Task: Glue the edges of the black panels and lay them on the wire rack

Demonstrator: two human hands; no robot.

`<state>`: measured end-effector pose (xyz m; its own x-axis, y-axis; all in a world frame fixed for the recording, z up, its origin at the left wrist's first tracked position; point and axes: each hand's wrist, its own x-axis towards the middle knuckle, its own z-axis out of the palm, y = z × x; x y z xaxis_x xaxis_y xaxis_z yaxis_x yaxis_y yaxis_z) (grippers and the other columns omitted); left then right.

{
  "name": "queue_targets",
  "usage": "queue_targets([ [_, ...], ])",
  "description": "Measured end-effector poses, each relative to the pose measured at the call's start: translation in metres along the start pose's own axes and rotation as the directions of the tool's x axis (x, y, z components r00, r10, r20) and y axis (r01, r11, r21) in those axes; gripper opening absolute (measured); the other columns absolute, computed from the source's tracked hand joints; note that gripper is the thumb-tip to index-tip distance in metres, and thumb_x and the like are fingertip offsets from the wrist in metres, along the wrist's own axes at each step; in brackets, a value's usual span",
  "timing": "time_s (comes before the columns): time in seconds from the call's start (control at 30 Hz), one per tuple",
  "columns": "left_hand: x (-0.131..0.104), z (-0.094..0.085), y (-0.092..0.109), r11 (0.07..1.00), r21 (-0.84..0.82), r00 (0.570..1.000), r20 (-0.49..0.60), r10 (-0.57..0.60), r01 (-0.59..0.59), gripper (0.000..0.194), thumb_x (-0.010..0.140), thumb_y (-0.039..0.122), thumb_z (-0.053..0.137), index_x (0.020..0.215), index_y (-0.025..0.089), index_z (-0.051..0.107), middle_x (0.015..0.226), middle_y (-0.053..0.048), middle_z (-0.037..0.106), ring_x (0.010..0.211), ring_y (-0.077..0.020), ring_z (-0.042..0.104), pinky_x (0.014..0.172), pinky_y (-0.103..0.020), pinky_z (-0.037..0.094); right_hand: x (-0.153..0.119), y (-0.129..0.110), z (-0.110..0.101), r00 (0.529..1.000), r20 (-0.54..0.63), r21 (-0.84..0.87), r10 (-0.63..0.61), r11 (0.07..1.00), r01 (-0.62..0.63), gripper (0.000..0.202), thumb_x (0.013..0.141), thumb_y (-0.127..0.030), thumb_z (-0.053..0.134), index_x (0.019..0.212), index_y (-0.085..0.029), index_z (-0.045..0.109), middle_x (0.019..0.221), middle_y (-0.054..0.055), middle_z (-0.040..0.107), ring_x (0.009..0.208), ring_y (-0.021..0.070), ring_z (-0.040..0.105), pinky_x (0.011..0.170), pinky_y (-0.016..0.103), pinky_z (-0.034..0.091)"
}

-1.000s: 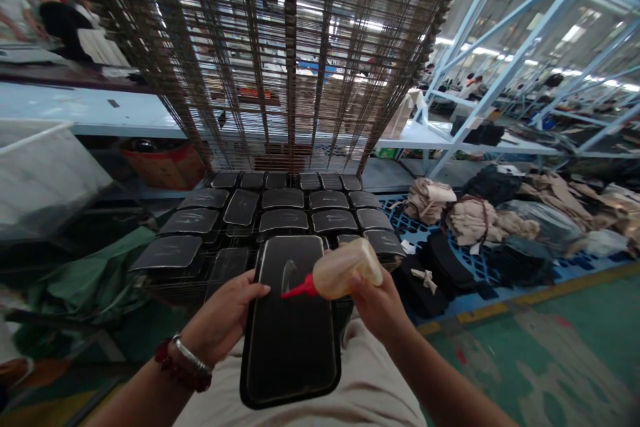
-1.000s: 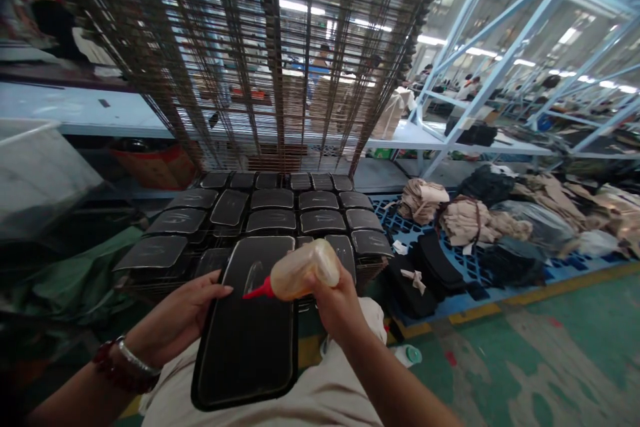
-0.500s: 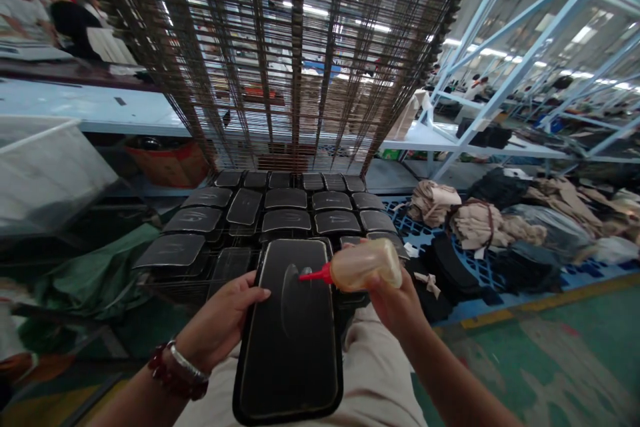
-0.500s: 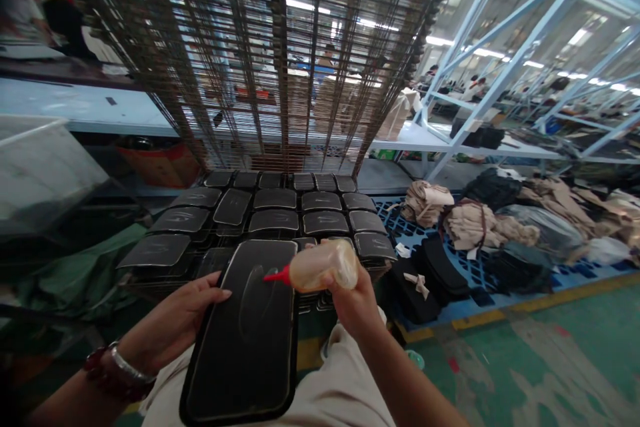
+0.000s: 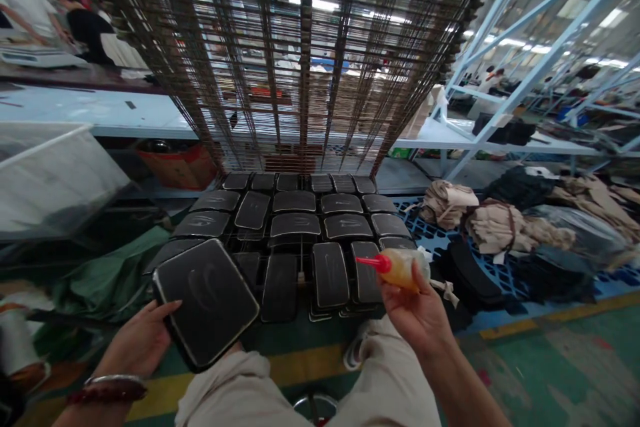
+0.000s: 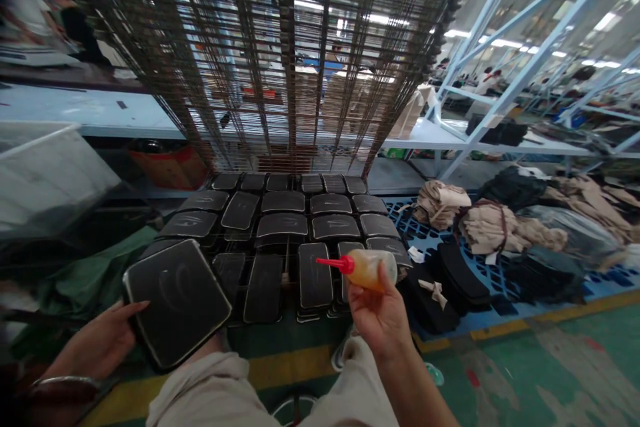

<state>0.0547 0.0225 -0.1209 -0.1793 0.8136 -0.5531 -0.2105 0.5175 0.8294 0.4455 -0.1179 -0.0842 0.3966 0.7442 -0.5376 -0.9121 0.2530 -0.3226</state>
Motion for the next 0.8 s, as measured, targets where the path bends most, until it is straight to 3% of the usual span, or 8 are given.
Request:
queue_targets([
  [0.1, 0.029, -0.021, 0.005, 1.0, 0.011, 0.997, -0.074, 0.02, -0.019, 0.036, 0.081, -0.009, 0.052, 0.103, 0.017, 0.066, 0.06, 0.002, 0.072, 0.055, -0.0152, 0.07, 0.055, -0.021, 0.058, 0.008, -0.002, -0.007, 0.997, -0.071, 0.002, -0.015, 1.0, 0.015, 0.047, 0.065, -0.015, 0.09, 0.107, -0.017, 0.068, 0.098, 0.01, 0.077, 0.078, 0.0255, 0.072, 0.043, 0.021, 0.051],
  [0.2, 0.058, -0.016, -0.003, 0.999, 0.032, 1.0, -0.022, 0.012, -0.011, 0.033, 0.078, -0.009, 0.055, 0.096, 0.018, 0.065, 0.063, 0.002, 0.072, 0.06, -0.0154, 0.071, 0.059, -0.021, 0.058, 0.017, 0.0, -0.011, 0.991, -0.134, 0.013, -0.018, 1.0, 0.02, 0.048, 0.066, -0.013, 0.088, 0.109, -0.016, 0.067, 0.099, 0.011, 0.076, 0.079, 0.0252, 0.072, 0.044, 0.02, 0.051],
  [0.4, 0.111, 0.046, -0.051, 0.991, 0.093, 0.982, 0.155, -0.105, 0.092, 0.03, 0.069, -0.005, 0.065, 0.089, 0.018, 0.067, 0.072, -0.003, 0.076, 0.069, -0.0238, 0.075, 0.066, -0.032, 0.06, 0.039, 0.005, -0.015, 0.983, -0.18, 0.008, -0.046, 0.999, 0.048, 0.064, 0.052, -0.011, 0.096, 0.109, -0.02, 0.067, 0.098, 0.007, 0.077, 0.079, 0.0259, 0.072, 0.043, 0.021, 0.052],
  [0.57, 0.144, 0.095, -0.097, 0.965, 0.188, 0.962, 0.164, -0.216, 0.185, 0.011, 0.087, 0.011, 0.065, 0.096, 0.015, 0.066, 0.084, -0.001, 0.074, 0.067, -0.0165, 0.07, 0.067, -0.033, 0.059, 0.059, 0.004, -0.027, 0.967, -0.254, -0.015, -0.037, 0.999, 0.034, 0.063, 0.058, -0.016, 0.093, 0.114, -0.019, 0.065, 0.103, 0.009, 0.076, 0.085, 0.0266, 0.073, 0.046, 0.021, 0.054],
  [0.67, 0.164, 0.107, -0.115, 0.944, 0.244, 0.952, 0.156, -0.262, 0.22, 0.015, 0.092, 0.023, 0.064, 0.104, 0.014, 0.066, 0.094, -0.003, 0.072, 0.074, -0.0155, 0.069, 0.068, -0.033, 0.059, 0.069, 0.005, -0.03, 0.954, -0.292, -0.037, -0.059, 0.998, 0.05, 0.054, 0.068, -0.015, 0.087, 0.117, -0.02, 0.064, 0.108, 0.009, 0.076, 0.087, 0.0247, 0.074, 0.046, 0.021, 0.054],
  [0.8, 0.188, 0.11, -0.128, 0.921, 0.301, 0.94, 0.158, -0.302, 0.246, 0.021, 0.093, 0.026, 0.064, 0.11, 0.015, 0.064, 0.102, -0.005, 0.07, 0.079, -0.0166, 0.068, 0.068, -0.033, 0.059, 0.08, 0.011, -0.026, 0.932, -0.359, -0.025, -0.056, 0.998, 0.051, 0.038, 0.08, -0.016, 0.077, 0.116, -0.019, 0.065, 0.108, 0.012, 0.076, 0.086, 0.0247, 0.074, 0.047, 0.025, 0.058],
])
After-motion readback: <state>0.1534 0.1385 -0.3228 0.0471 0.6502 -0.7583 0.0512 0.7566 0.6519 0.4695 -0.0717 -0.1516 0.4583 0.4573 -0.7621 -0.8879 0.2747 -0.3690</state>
